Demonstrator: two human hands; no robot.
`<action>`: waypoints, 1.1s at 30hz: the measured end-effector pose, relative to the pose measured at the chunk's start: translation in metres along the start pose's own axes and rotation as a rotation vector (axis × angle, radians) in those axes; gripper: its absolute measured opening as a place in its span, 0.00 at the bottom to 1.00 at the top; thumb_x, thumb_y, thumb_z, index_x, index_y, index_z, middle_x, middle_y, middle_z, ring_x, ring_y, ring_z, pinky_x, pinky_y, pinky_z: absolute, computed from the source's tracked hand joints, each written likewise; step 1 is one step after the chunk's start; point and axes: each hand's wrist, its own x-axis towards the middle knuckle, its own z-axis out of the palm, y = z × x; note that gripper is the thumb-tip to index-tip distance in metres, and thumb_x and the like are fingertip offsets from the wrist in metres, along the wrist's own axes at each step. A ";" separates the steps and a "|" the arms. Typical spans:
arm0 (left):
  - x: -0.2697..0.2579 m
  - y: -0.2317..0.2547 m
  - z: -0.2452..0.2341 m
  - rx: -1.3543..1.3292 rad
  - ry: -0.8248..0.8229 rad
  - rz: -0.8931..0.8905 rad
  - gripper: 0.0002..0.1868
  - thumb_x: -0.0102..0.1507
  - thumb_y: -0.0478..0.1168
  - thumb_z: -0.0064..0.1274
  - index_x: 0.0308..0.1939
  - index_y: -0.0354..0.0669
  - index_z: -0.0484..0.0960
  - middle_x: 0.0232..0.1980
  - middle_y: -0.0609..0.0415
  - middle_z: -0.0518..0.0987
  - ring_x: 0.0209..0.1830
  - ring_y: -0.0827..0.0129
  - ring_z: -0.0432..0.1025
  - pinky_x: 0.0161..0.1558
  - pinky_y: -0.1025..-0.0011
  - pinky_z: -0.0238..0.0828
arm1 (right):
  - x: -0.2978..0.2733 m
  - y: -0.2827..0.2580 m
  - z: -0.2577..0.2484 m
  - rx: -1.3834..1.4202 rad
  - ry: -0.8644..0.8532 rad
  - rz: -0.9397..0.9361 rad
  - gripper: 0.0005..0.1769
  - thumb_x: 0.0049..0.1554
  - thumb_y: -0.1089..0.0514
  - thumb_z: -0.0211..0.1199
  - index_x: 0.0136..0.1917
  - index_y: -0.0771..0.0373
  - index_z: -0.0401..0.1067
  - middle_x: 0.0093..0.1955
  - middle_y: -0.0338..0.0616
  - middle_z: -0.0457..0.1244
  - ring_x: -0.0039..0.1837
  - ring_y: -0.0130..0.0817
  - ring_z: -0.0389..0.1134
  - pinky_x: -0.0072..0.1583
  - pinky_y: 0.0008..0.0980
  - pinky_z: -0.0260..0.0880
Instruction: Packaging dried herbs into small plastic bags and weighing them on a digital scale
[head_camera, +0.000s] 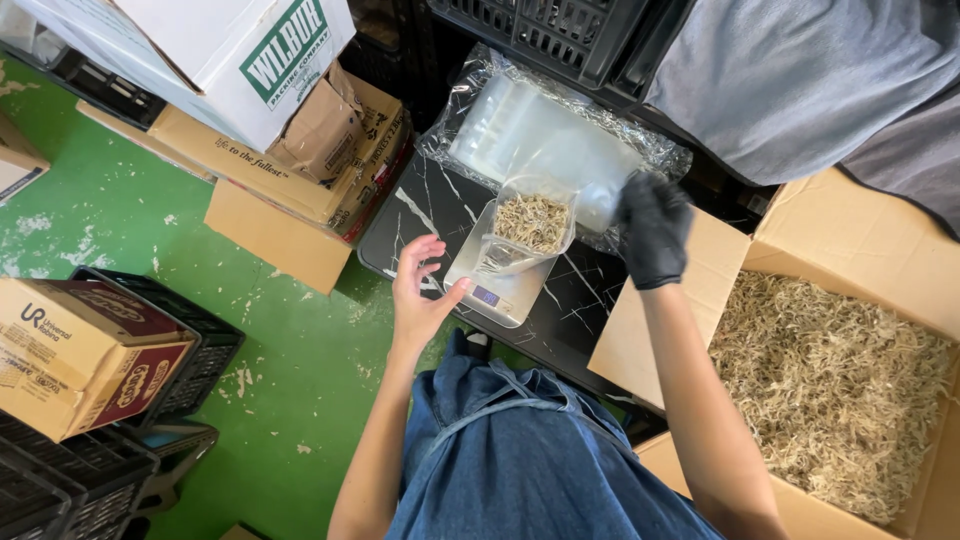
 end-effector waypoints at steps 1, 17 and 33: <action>0.001 0.001 -0.001 0.000 0.000 0.000 0.38 0.53 0.40 0.70 0.64 0.40 0.69 0.56 0.45 0.75 0.59 0.58 0.69 0.58 0.60 0.68 | 0.006 -0.019 -0.002 0.000 0.000 0.000 0.16 0.64 0.55 0.67 0.35 0.57 0.75 0.25 0.40 0.62 0.28 0.29 0.64 0.33 0.24 0.61; 0.001 0.119 0.108 -0.033 -0.159 0.415 0.04 0.58 0.35 0.64 0.37 0.46 0.88 0.29 0.58 0.83 0.22 0.70 0.74 0.29 0.75 0.75 | -0.050 -0.142 -0.074 -0.245 -0.192 -0.357 0.05 0.63 0.66 0.69 0.54 0.66 0.80 0.49 0.49 0.71 0.56 0.37 0.72 0.60 0.35 0.74; -0.068 0.051 0.217 0.569 -1.255 0.410 0.25 0.63 0.43 0.58 0.63 0.43 0.74 0.61 0.39 0.68 0.65 0.38 0.64 0.46 0.55 0.81 | -0.096 -0.025 -0.226 -1.124 0.221 0.632 0.55 0.47 0.50 0.80 0.76 0.44 0.47 0.74 0.70 0.43 0.70 0.81 0.53 0.64 0.69 0.66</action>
